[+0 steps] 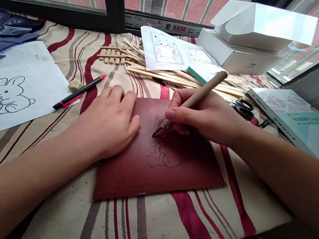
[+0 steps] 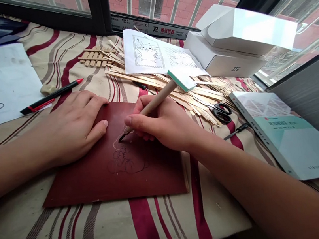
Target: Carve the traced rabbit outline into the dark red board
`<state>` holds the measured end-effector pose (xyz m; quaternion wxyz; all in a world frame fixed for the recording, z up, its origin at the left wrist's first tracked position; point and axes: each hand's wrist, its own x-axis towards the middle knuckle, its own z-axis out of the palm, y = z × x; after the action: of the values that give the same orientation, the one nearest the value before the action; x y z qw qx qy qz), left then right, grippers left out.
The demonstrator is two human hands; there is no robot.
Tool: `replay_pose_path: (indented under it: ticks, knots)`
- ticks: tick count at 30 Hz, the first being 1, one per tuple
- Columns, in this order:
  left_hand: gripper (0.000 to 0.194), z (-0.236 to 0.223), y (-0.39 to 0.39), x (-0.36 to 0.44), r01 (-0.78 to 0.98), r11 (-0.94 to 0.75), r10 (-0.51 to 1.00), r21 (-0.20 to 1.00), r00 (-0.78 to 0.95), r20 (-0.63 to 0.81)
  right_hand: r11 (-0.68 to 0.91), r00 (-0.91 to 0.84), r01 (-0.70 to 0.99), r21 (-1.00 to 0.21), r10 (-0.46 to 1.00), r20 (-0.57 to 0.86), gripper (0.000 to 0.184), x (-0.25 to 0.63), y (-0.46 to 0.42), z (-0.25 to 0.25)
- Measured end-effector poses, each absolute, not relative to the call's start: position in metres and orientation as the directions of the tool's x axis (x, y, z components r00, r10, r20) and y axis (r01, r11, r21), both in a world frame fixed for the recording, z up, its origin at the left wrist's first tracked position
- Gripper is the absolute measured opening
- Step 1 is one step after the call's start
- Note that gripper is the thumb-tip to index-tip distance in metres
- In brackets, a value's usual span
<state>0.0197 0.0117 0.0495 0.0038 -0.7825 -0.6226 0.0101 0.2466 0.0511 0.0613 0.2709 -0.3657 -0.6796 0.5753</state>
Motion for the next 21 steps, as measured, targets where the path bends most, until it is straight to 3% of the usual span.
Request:
replay_pose_path:
  ticks: [7,12,17,21]
  knots:
    - [0.064,0.048,0.014,0.019,0.973,-0.23,0.973,0.006,0.23,0.001,0.126,-0.696,0.304,-0.944,0.707,-0.13,0.036,0.244,0.064,0.078]
    - [0.06,0.047,0.015,0.018,0.971,-0.234,0.972,0.05,0.233,0.018,0.333,-0.771,0.473,-0.816,0.605,-0.2,0.026,0.23,0.084,0.099]
    - [0.052,0.047,0.013,0.015,0.96,-0.269,0.963,0.081,0.265,0.055,0.427,-0.879,0.432,-0.794,0.399,-0.263,0.021,0.215,0.101,0.111]
    - [0.045,0.044,0.009,0.012,0.947,-0.307,0.947,0.094,0.295,0.126,0.471,-0.896,0.416,-0.778,0.358,-0.263,0.025,0.204,0.107,0.115]
